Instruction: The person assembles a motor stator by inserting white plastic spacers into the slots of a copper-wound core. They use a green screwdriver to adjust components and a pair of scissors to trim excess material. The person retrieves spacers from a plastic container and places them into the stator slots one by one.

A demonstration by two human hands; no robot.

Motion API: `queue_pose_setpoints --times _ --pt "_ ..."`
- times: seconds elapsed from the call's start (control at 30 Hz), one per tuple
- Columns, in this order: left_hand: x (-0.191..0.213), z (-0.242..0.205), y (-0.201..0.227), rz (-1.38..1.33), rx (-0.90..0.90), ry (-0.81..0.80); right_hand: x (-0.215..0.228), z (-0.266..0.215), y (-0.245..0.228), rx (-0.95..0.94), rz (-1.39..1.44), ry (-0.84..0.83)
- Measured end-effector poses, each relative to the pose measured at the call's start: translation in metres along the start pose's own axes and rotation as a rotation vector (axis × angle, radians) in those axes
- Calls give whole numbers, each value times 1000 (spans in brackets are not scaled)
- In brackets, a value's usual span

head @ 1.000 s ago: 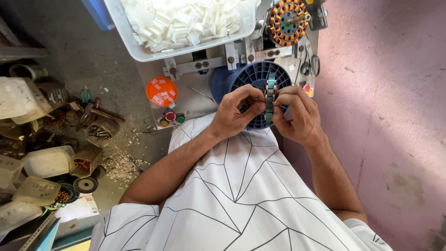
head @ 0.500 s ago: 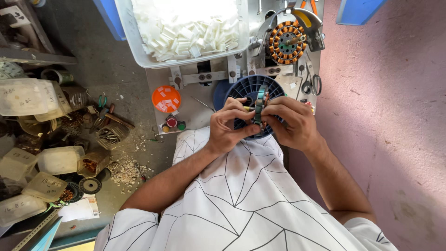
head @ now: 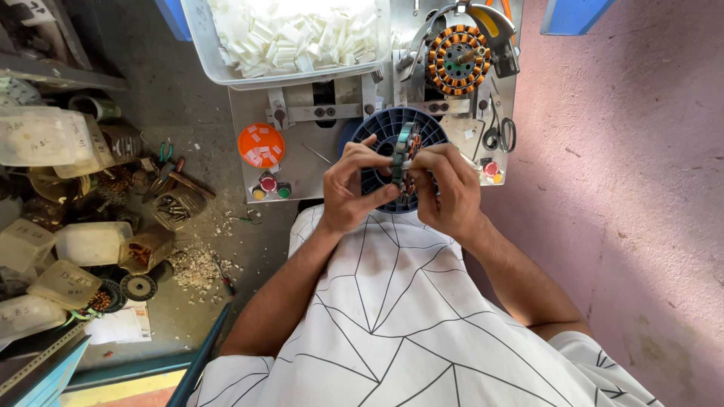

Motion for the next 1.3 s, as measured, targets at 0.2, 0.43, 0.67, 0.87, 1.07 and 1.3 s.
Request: queue_pose_setpoints --times 0.2,0.43,0.67,0.87,1.07,1.3 --pt "0 0 6 15 13 -5 0 0 -5 49 -15 5" --pt "0 11 28 176 17 -200 7 7 -8 14 30 -78" --pt "-10 22 31 349 21 -279 1 1 0 -2 63 -20" --pt "-9 21 32 370 2 -273 -7 0 4 99 74 96" --pt "-7 25 34 388 9 -299 6 9 -5 92 7 -13" --pt "-3 32 34 331 89 -318 5 12 -2 -125 100 33"
Point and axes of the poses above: each hand's wrist, its own z-axis towards the middle knuckle, its own x-axis out of the back of the hand, y = z × x, the point moved 3 cm from there along z, towards the middle knuckle, and after that the axes turned 4 degrees about -x, right-handed, at the moved point
